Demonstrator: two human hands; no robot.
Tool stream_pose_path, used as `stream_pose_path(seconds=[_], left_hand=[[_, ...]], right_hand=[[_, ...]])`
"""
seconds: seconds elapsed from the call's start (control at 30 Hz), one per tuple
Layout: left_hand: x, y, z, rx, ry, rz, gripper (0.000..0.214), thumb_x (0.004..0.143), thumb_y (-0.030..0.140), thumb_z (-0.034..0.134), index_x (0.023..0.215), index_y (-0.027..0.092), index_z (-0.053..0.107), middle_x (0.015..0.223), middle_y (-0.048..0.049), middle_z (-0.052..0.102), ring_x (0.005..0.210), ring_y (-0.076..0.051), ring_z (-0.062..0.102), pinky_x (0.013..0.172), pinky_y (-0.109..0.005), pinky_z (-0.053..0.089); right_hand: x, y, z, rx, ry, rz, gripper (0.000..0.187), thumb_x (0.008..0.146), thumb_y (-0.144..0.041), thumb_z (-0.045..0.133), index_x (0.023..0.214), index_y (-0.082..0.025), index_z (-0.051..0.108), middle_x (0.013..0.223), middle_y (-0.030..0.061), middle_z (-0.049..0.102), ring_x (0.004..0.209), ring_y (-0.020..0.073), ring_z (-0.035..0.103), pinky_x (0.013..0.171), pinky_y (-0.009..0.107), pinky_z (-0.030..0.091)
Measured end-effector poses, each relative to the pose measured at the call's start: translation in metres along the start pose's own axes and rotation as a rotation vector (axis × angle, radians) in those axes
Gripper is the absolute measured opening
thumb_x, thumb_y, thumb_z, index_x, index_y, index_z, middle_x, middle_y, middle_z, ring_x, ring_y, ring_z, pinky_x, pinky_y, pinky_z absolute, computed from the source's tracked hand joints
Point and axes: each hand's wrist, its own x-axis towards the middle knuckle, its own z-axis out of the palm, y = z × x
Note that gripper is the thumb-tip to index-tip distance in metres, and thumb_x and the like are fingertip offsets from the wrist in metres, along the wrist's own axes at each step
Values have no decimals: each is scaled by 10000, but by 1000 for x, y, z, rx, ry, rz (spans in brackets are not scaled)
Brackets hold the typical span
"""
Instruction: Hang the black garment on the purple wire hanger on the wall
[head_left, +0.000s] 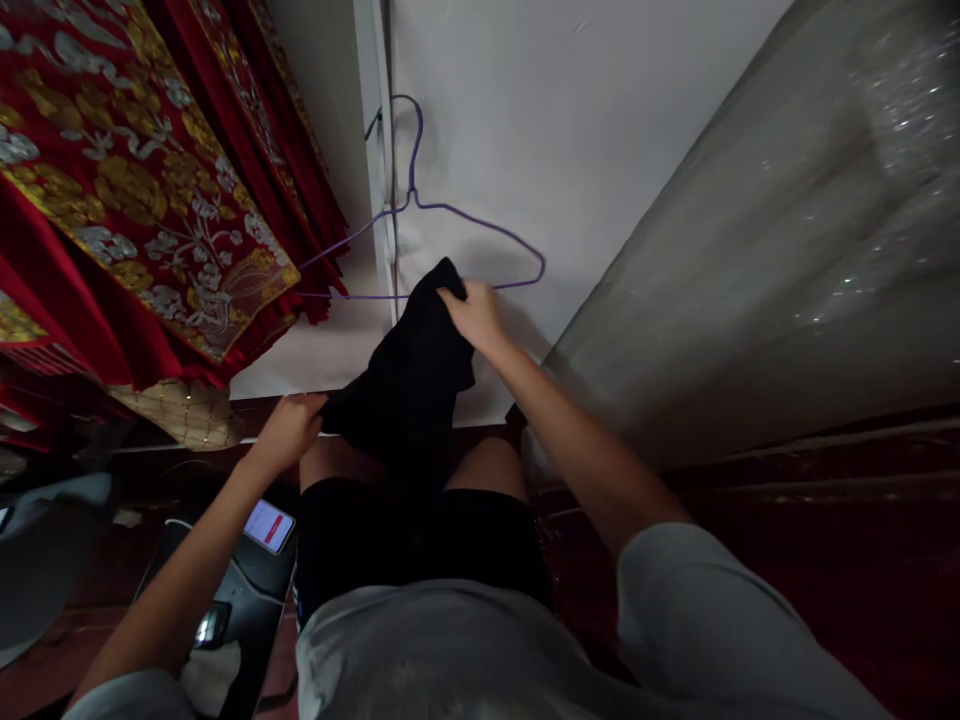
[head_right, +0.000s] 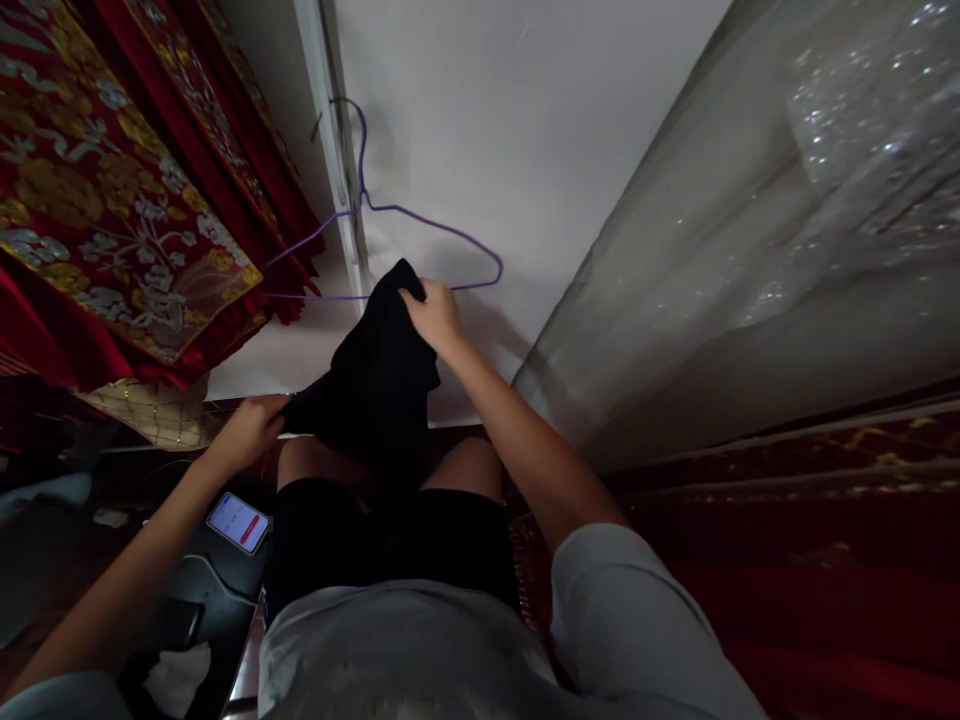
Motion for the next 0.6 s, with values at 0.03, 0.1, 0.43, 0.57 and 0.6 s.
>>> stream_pose_path(seconds=[0.03, 0.1, 0.43, 0.57, 0.6], left_hand=[[4, -3, -6, 83, 63, -10, 257, 840, 70, 453, 892, 160, 689, 855, -121, 697, 910, -280, 639, 882, -439, 505], [13, -7, -14, 193, 178, -43, 257, 819, 53, 451, 815, 162, 684, 924, -136, 723, 1011, -307, 612, 938, -485, 496], [95, 27, -71, -255, 594, 151, 423, 919, 132, 438, 1285, 201, 638, 1487, -83, 573, 1409, -269, 509, 1236, -475, 348], [134, 55, -83, -266, 579, 252, 395, 948, 148, 471, 1312, 228, 601, 1480, -64, 575, 1439, -248, 479, 1252, -446, 335], [141, 57, -84, -248, 573, 261, 390, 947, 137, 472, 1304, 223, 602, 1450, -69, 596, 1422, -247, 496, 1244, -439, 349]], right_hand=[[-2, 4, -12, -13, 42, -18, 227, 831, -369, 643, 696, -187, 628, 693, 55, 650, 773, 251, 663, 770, 366, 538], [-7, 6, -37, -16, 99, -47, 299, 782, -340, 667, 571, -200, 507, 558, -5, 494, 615, 173, 545, 635, 307, 472], [-28, -27, -77, 76, 112, -8, 398, 741, -185, 628, 501, -215, 311, 545, -49, 286, 538, 84, 299, 491, 248, 251], [-41, -26, -60, 125, 60, 17, 339, 783, -224, 639, 538, -215, 404, 562, -31, 405, 567, 126, 446, 547, 275, 419], [-45, -26, -59, 130, 41, -12, 271, 800, -242, 637, 585, -210, 474, 602, -14, 488, 620, 154, 525, 615, 301, 488]])
